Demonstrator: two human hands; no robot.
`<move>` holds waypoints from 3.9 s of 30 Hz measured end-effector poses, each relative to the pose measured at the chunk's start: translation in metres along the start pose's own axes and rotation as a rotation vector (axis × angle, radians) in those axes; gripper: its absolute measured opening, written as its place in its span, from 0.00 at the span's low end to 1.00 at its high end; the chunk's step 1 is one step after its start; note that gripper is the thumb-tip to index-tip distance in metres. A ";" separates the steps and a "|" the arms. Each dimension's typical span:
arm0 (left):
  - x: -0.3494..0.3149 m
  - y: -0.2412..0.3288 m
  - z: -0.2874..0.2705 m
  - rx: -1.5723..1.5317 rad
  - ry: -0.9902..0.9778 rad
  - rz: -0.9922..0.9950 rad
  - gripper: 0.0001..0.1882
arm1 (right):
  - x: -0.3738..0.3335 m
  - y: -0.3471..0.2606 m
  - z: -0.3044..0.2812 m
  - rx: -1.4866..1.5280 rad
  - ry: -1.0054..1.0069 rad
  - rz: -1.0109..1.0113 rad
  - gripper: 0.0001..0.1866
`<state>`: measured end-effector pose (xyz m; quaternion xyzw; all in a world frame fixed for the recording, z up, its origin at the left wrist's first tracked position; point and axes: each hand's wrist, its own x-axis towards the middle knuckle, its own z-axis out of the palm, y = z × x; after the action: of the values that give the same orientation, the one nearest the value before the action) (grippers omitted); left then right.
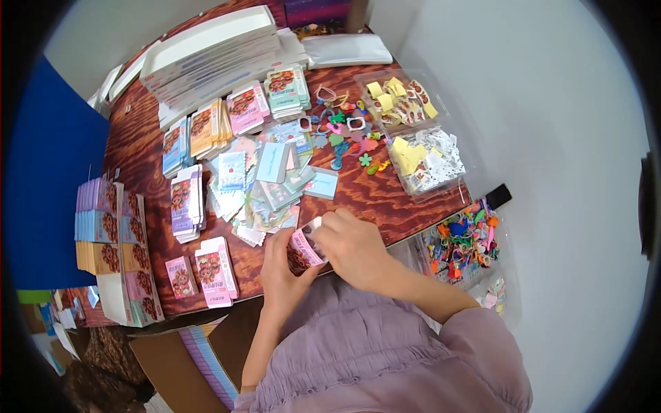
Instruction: Sorting various stationery items and stickers and placing them into small individual packaging bags.
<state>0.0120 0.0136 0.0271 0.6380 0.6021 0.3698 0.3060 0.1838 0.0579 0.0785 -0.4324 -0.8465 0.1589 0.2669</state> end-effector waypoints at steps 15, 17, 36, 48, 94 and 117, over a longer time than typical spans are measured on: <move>0.035 0.012 -0.010 -0.092 -0.165 -0.085 0.40 | -0.041 0.128 -0.060 0.019 0.462 0.522 0.05; 0.035 0.011 -0.009 -0.113 -0.142 -0.079 0.40 | -0.049 0.168 -0.067 -0.176 0.488 0.604 0.05; 0.041 -0.006 0.012 -0.254 -0.141 -0.131 0.40 | -0.062 0.237 -0.084 0.172 0.396 0.839 0.12; 0.026 -0.017 -0.007 -0.133 -0.101 -0.090 0.42 | -0.061 0.250 -0.098 0.519 0.561 0.841 0.05; 0.010 -0.017 -0.005 -0.189 -0.098 -0.133 0.40 | -0.025 0.269 -0.108 0.598 0.195 0.826 0.06; 0.006 -0.005 0.003 -0.151 -0.162 -0.108 0.42 | -0.043 0.234 -0.106 1.292 0.513 0.916 0.08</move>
<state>0.0120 0.0205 0.0223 0.6074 0.5794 0.3443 0.4205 0.4185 0.1617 0.0334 -0.5186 -0.2417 0.6029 0.5560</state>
